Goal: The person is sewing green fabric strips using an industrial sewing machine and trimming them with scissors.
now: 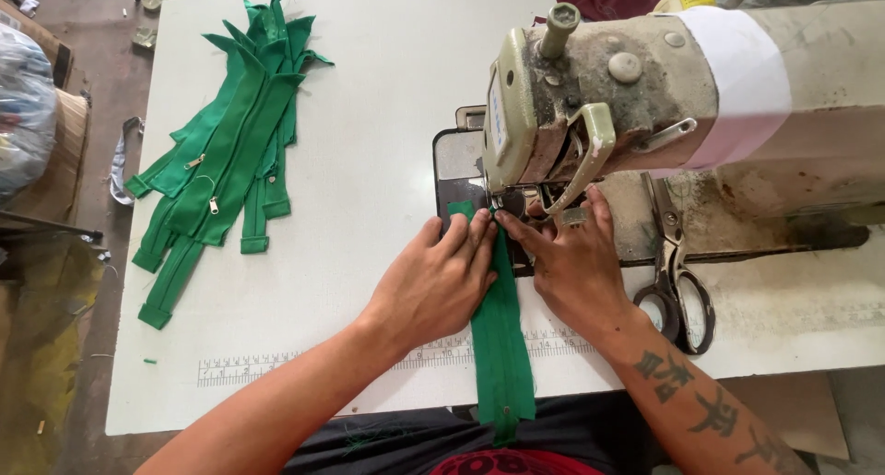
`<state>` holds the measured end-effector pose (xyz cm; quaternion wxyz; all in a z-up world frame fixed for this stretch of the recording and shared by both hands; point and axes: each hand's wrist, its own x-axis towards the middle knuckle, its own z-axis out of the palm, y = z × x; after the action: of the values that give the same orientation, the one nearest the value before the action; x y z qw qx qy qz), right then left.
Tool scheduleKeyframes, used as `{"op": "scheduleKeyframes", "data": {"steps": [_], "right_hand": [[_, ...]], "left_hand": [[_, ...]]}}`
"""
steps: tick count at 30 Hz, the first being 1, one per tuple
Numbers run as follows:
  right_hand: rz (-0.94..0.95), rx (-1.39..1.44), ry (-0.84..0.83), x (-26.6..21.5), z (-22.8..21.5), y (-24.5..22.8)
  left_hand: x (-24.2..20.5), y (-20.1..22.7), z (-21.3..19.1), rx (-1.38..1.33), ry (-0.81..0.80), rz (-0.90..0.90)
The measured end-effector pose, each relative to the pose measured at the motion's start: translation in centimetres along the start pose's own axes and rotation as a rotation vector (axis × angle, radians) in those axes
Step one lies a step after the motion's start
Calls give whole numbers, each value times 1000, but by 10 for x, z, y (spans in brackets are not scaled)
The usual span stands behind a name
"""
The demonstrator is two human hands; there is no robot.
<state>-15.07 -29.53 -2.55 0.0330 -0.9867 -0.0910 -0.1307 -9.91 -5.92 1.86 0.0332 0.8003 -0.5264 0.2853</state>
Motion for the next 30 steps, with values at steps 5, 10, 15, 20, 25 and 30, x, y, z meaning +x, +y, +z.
{"op": "scheduleKeyframes", "data": {"steps": [5, 10, 15, 20, 25, 30], "right_hand": [[34, 8, -27, 1, -10, -7], [114, 231, -106, 28, -47, 0], [188, 712, 65, 45, -16, 45], [299, 494, -1, 24, -58, 24], [417, 293, -36, 9, -77, 12], [168, -140, 668, -72, -83, 113]], "left_hand": [[1, -3, 1, -42, 39, 13], [-3, -4, 5, -97, 19, -17], [-1, -5, 3, -112, -3, -26], [-3, -6, 4, -96, -36, -26], [-3, -10, 6, -111, -30, -16], [0, -13, -2, -40, -295, 17]]}}
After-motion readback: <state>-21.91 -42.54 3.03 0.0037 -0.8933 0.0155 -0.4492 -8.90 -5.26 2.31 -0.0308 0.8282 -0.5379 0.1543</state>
